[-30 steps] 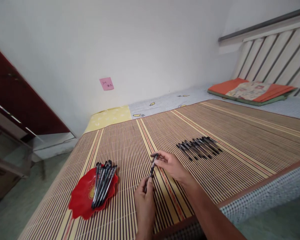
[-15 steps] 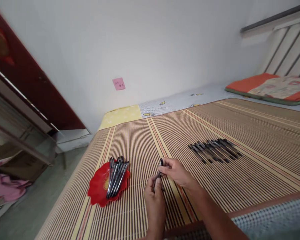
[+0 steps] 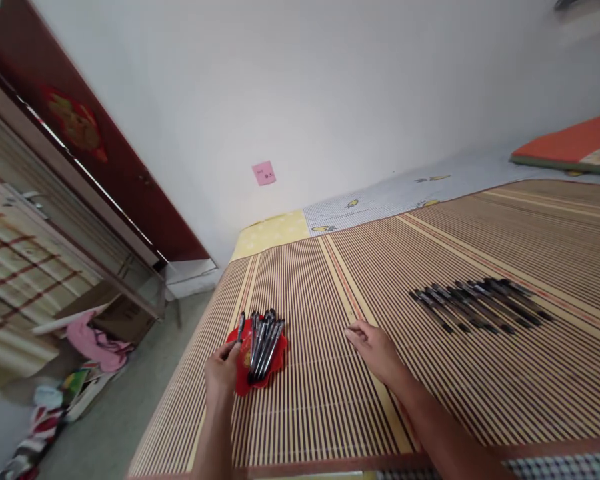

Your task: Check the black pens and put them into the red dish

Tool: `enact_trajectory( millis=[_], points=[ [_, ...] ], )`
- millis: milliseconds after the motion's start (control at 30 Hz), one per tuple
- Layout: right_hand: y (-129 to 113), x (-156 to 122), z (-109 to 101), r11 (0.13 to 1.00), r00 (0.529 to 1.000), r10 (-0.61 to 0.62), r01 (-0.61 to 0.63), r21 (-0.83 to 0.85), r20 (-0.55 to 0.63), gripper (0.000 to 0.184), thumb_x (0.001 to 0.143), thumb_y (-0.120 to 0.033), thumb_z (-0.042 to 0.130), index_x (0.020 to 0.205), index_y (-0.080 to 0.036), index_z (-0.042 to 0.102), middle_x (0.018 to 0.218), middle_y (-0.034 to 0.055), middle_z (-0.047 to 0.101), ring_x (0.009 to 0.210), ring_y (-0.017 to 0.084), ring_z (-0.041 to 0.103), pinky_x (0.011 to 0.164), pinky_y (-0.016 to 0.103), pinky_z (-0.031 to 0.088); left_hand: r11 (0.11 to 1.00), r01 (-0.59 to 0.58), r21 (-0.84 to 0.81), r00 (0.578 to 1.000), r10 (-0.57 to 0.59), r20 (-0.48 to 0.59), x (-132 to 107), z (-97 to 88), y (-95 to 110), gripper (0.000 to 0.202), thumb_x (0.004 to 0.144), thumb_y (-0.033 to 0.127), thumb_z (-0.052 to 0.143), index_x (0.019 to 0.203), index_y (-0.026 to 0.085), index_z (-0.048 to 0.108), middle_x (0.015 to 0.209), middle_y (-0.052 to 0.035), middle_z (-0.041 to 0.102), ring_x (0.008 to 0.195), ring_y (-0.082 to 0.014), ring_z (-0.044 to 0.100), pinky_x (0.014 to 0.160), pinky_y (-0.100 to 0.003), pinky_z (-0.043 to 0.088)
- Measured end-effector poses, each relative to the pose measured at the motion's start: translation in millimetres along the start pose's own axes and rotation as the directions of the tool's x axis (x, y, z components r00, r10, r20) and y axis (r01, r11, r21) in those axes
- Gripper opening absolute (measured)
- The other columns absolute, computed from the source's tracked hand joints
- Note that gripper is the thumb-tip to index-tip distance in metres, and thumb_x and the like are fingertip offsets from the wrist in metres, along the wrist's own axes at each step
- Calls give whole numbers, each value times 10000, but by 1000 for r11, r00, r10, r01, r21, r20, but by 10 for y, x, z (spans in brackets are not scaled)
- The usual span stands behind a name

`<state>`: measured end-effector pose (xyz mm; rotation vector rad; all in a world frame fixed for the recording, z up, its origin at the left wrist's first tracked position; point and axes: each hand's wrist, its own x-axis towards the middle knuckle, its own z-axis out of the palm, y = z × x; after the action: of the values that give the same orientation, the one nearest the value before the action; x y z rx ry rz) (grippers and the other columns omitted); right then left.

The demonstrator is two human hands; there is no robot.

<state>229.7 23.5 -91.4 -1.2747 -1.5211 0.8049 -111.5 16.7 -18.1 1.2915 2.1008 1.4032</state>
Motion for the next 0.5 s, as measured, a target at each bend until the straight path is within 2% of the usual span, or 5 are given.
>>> enact_trajectory(
  millis=[100,233,367,500],
  points=[
    [19,11,2,999,1000,-11,12,-52,9,280,901,-443,494,883,-205,642,821,72,708,765,220,682,683,305,502,984,-30,173,998,19,65,165,51,31,192,732,271,653,782,130,774,750,-112,766,766,-288,717,710,-346,525],
    [0,-4,-16,997,997,31,-26,-70,71,318,936,-462,449,965,-210,642,872,86,709,772,224,689,670,311,517,936,-90,339,989,42,144,240,193,40,208,790,263,619,842,139,779,830,-124,777,835,-296,710,750,-350,499],
    [-25,-24,-26,997,996,49,-44,-68,80,307,943,-457,451,976,-217,640,925,93,710,851,228,698,722,311,530,905,-114,409,977,28,209,273,290,-36,201,813,253,617,879,149,776,827,-114,774,836,-273,710,727,-319,485],
    [-28,-10,-23,996,996,54,-48,-77,75,282,936,-438,461,958,-215,631,937,94,713,867,226,700,739,311,527,892,-126,435,971,20,240,305,307,-93,238,849,253,581,943,143,770,869,-118,773,827,-252,705,712,-303,477]
  ],
)
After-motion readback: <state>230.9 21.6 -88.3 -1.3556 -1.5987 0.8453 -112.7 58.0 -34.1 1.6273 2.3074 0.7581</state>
